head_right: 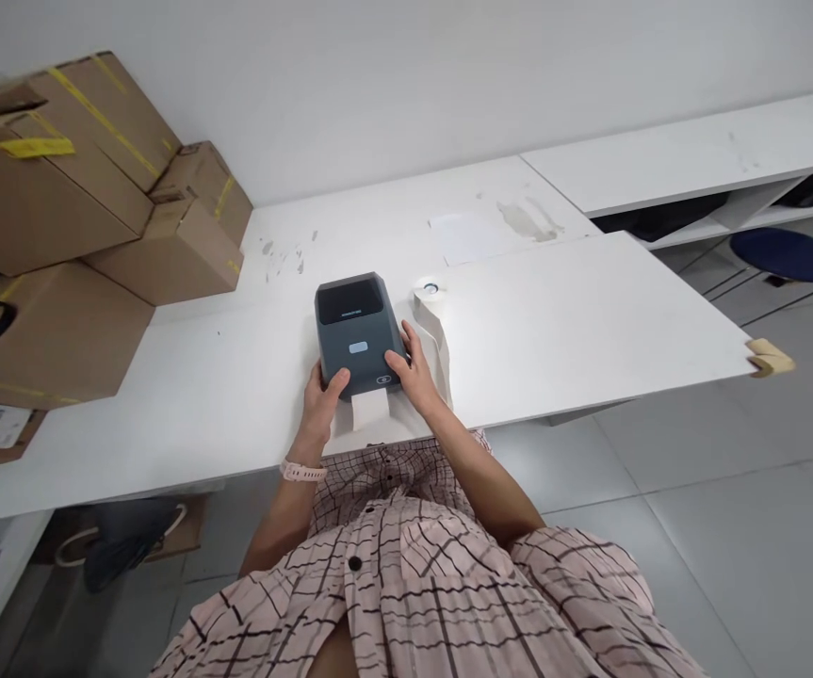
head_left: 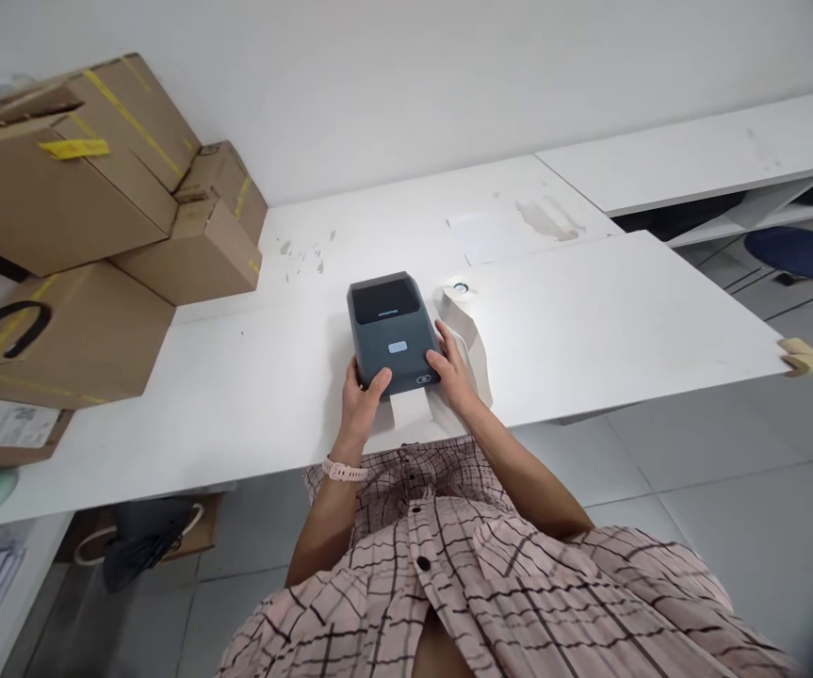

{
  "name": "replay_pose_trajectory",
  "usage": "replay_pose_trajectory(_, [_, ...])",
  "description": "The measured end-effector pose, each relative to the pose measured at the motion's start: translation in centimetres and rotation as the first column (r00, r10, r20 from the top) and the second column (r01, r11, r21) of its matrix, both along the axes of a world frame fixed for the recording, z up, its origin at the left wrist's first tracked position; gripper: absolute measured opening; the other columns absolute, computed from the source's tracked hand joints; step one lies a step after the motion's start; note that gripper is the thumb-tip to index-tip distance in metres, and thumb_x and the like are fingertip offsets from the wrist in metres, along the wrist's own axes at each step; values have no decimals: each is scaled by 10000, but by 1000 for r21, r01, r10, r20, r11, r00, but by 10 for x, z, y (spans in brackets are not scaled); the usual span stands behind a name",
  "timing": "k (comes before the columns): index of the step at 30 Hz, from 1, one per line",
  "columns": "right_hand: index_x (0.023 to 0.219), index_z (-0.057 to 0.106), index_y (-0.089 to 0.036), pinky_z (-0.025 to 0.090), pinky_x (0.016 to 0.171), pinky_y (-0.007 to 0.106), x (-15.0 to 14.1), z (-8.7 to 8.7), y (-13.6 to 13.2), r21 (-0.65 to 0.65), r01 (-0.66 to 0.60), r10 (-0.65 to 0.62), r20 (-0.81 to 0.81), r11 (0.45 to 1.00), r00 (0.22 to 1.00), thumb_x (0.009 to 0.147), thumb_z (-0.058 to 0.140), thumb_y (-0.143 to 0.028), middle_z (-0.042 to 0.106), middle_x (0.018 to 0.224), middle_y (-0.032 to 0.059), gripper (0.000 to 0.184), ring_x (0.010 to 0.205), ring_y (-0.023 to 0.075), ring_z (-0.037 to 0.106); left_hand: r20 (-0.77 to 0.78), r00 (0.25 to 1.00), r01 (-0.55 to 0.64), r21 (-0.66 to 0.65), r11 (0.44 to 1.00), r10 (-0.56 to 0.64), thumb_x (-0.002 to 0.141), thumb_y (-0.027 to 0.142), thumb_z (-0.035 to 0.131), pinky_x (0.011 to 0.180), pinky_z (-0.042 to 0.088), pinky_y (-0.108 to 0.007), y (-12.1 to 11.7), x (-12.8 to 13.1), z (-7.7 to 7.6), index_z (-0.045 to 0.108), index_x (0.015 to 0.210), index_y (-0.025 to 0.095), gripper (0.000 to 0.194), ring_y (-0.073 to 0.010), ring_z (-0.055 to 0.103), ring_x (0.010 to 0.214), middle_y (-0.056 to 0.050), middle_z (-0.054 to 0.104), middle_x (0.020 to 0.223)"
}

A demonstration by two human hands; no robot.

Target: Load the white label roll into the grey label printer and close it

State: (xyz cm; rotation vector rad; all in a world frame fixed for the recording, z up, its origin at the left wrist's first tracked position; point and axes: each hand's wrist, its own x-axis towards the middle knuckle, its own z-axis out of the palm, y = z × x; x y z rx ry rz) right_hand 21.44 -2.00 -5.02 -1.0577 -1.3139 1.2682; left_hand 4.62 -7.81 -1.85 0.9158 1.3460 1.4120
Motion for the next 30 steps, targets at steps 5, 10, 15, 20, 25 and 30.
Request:
replay_pose_trajectory(5, [1588, 246, -206, 380, 1181, 508, 1, 3, -2, -30, -1, 1, -1, 1000, 1000, 821, 545, -748, 329, 1631, 165, 986, 1520, 321, 306, -103, 971, -230, -131, 964, 217, 775, 543, 766, 730, 507, -276, -50, 17, -19, 566, 1239, 239, 590, -185, 650, 916, -78, 661, 1081])
replay_pose_trajectory(10, [1582, 257, -212, 353, 1202, 471, 0, -3, -3, 17, 14, -15, 23, 1000, 1000, 873, 496, -720, 336, 1631, 148, 904, 1524, 289, 300, 169, 980, 149, -280, 948, -104, 744, 671, 707, 448, 293, -238, -62, 32, -12, 560, 697, 185, 510, -75, 430, 467, 15, 534, 591])
replay_pose_trajectory(15, [1571, 242, -207, 401, 1161, 499, 0, 2, -6, 85, 55, -63, 93, 995, 994, 933, 472, -608, 375, 1607, 164, 788, 1478, 301, 385, 228, 955, 241, -237, 941, -187, 666, 601, 803, 414, 174, -221, -45, 35, 8, 526, 648, 183, 502, -34, 308, 394, 59, 467, 505])
replay_pose_trajectory(20, [1506, 348, -291, 328, 1205, 525, 4, 43, -18, 537, 13, -259, 385, 843, 886, 989, 471, -340, 654, 1359, 68, 534, 1457, 261, 402, 16, 979, 203, -233, 951, -205, 721, 628, 757, 451, 302, -227, -55, 26, -5, 556, 600, 185, 500, -66, 406, 430, 20, 537, 525])
replay_pose_trajectory(25, [1475, 384, -258, 176, 1263, 550, -1, 66, -26, 647, -311, -275, 640, 696, 717, 994, 472, -306, 716, 1231, 69, 492, 1409, 277, 467, -91, 991, 73, -218, 973, -95, 829, 635, 648, 472, 356, -234, -65, -6, -21, 647, 685, 194, 463, -97, 469, 485, -3, 575, 597])
replay_pose_trajectory(30, [1367, 505, -224, 177, 1255, 557, -7, 64, -29, 567, -399, -214, 729, 721, 650, 1011, 453, -374, 682, 1269, 115, 390, 1316, 303, 554, -191, 960, -207, 1, 978, 203, 920, 559, 581, 856, 523, -279, -46, -19, -7, 697, 1155, 242, 412, -219, 632, 1157, -85, 686, 1258])
